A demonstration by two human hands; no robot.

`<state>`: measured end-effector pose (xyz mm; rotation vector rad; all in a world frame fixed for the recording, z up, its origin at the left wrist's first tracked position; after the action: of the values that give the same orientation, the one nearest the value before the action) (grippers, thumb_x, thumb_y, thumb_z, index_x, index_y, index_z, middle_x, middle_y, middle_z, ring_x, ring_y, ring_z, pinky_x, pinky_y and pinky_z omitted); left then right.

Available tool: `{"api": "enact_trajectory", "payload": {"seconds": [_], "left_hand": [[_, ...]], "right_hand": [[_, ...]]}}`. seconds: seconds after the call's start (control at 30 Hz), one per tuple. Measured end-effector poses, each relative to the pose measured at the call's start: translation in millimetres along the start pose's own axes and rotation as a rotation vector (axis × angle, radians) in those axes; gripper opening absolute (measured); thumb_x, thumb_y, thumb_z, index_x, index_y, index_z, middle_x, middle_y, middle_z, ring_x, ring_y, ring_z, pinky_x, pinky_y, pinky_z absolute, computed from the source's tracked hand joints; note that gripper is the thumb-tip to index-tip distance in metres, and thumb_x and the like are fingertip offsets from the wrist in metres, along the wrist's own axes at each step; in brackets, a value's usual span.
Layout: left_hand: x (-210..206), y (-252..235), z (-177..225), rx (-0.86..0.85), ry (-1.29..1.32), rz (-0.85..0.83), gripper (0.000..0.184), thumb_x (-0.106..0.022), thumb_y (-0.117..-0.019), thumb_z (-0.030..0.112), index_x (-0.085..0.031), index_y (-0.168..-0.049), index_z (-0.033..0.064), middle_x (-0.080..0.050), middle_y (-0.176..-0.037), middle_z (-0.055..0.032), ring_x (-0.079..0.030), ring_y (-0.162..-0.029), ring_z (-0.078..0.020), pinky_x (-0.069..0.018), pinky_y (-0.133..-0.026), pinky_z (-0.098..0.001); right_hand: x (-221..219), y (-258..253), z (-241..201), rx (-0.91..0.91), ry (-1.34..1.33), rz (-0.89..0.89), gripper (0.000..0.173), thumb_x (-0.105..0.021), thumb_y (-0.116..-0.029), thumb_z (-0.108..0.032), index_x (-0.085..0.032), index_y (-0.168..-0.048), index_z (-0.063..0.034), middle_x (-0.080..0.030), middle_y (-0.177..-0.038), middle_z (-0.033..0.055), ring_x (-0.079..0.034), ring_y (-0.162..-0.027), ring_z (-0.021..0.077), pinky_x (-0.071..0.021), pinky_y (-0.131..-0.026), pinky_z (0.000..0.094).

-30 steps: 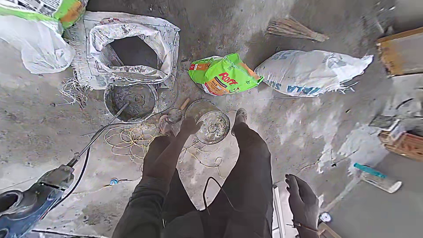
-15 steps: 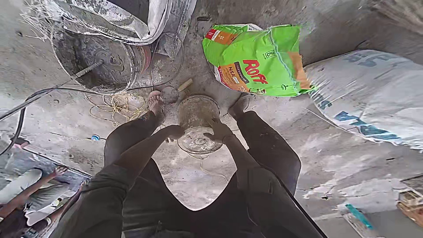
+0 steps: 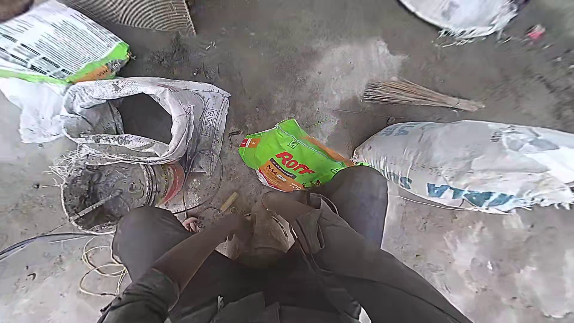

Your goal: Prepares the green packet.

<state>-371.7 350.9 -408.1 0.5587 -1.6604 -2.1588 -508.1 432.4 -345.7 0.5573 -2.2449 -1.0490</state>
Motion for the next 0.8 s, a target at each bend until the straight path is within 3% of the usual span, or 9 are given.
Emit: {"api": "enact_trajectory", "payload": {"seconds": [0.03, 0.07, 0.17, 0.23, 0.37, 0.47, 0.57, 0.67, 0.8], "left_hand": [[7, 6, 5, 0.042, 0.013, 0.015, 0.038, -0.074, -0.0886, 0.036, -0.070, -0.108, 0.0034, -0.070, -0.093, -0.0171, -0.066, -0.080, -0.0328, -0.0519, -0.072, -0.0563], [6, 11, 12, 0.062, 0.022, 0.032, 0.035, -0.071, -0.0903, 0.034, -0.070, -0.107, 0.0034, -0.070, -0.091, -0.0151, -0.066, -0.078, -0.0297, -0.0526, -0.071, -0.0526], [-9, 8, 24, -0.078, -0.084, 0.072, 0.029, -0.068, -0.0930, 0.026, -0.072, -0.121, 0.0180, -0.070, -0.093, -0.0129, -0.064, -0.073, -0.0283, -0.0507, -0.063, -0.0513], [-25, 5, 27, -0.126, -0.122, 0.118, 0.037, -0.068, -0.0952, 0.022, -0.067, -0.132, 0.0232, -0.070, -0.102, -0.0144, -0.065, -0.080, -0.0316, -0.0520, -0.067, -0.0550], [-7, 1, 21, -0.070, -0.262, 0.350, 0.050, -0.078, -0.0874, 0.029, -0.066, -0.135, 0.0188, -0.070, -0.120, -0.0193, -0.066, -0.111, -0.0424, -0.0517, -0.089, -0.0692], [37, 26, 24, -0.231, 0.077, 0.727, 0.055, -0.067, -0.0979, 0.031, -0.054, -0.147, 0.0105, -0.068, -0.129, -0.0186, -0.066, -0.118, -0.0351, -0.0498, -0.104, -0.0581], [88, 61, 30, -0.333, 0.466, 1.170, 0.046, -0.062, -0.1032, 0.038, -0.061, -0.137, 0.0066, -0.074, -0.117, -0.0147, -0.073, -0.105, -0.0265, -0.0570, -0.097, -0.0510], [124, 102, 45, -0.222, 0.508, 1.278, 0.038, -0.060, -0.1047, 0.036, -0.068, -0.129, 0.0086, -0.072, -0.116, -0.0164, -0.069, -0.108, -0.0310, -0.0520, -0.098, -0.0568], [159, 158, 62, 0.124, 0.175, 1.309, 0.034, -0.058, -0.1014, 0.036, -0.070, -0.123, 0.0127, -0.072, -0.115, -0.0177, -0.068, -0.112, -0.0386, -0.0524, -0.091, -0.0646]], "right_hand": [[16, -4, -16, -0.192, -0.034, -0.109, 0.036, -0.049, -0.1093, -0.020, -0.060, -0.129, 0.0077, -0.062, -0.131, 0.0250, -0.060, -0.123, 0.0336, -0.0462, -0.104, 0.0493], [24, -5, -24, -0.202, -0.003, -0.132, 0.034, -0.056, -0.1059, -0.020, -0.061, -0.128, 0.0052, -0.063, -0.128, 0.0228, -0.061, -0.119, 0.0321, -0.0473, -0.099, 0.0504], [66, -3, -35, 0.037, 0.109, 0.004, 0.035, -0.061, -0.1038, -0.022, -0.062, -0.131, -0.0004, -0.066, -0.125, 0.0223, -0.064, -0.116, 0.0347, -0.0493, -0.099, 0.0532], [92, 5, -17, 0.459, -0.081, 0.529, 0.023, -0.072, -0.0956, -0.026, -0.073, -0.106, -0.0058, -0.073, -0.092, 0.0106, -0.070, -0.080, 0.0214, -0.0579, -0.075, 0.0419], [152, 85, 13, 0.170, -0.274, 1.229, 0.034, -0.068, -0.0973, -0.039, -0.071, -0.120, -0.0133, -0.078, -0.106, 0.0032, -0.075, -0.093, 0.0154, -0.0612, -0.086, 0.0399], [131, 158, 26, -0.152, -0.435, 1.061, 0.044, -0.062, -0.1044, -0.030, -0.057, -0.138, -0.0014, -0.065, -0.131, 0.0227, -0.064, -0.120, 0.0386, -0.0505, -0.101, 0.0573], [122, 168, 27, -0.195, -0.469, 1.044, 0.047, -0.064, -0.1028, -0.028, -0.056, -0.139, 0.0005, -0.062, -0.134, 0.0266, -0.060, -0.124, 0.0431, -0.0490, -0.101, 0.0605], [133, 118, 42, -0.063, -0.380, 1.339, 0.044, -0.071, -0.0957, -0.030, -0.065, -0.130, -0.0029, -0.068, -0.122, 0.0246, -0.066, -0.114, 0.0410, -0.0527, -0.096, 0.0579], [147, 82, 71, -0.140, -0.305, 1.156, 0.052, -0.073, -0.0941, -0.038, -0.062, -0.137, -0.0110, -0.067, -0.131, 0.0181, -0.063, -0.124, 0.0375, -0.0481, -0.104, 0.0598]]}}
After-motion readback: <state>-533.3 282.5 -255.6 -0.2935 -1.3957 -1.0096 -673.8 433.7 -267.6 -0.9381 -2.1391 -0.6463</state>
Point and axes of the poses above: each hand's wrist, its own y-axis away from the middle knuckle, its own x-axis out of the back of the hand, z = x × y, the point moved 3 cm from there along -y, towards the middle knuckle
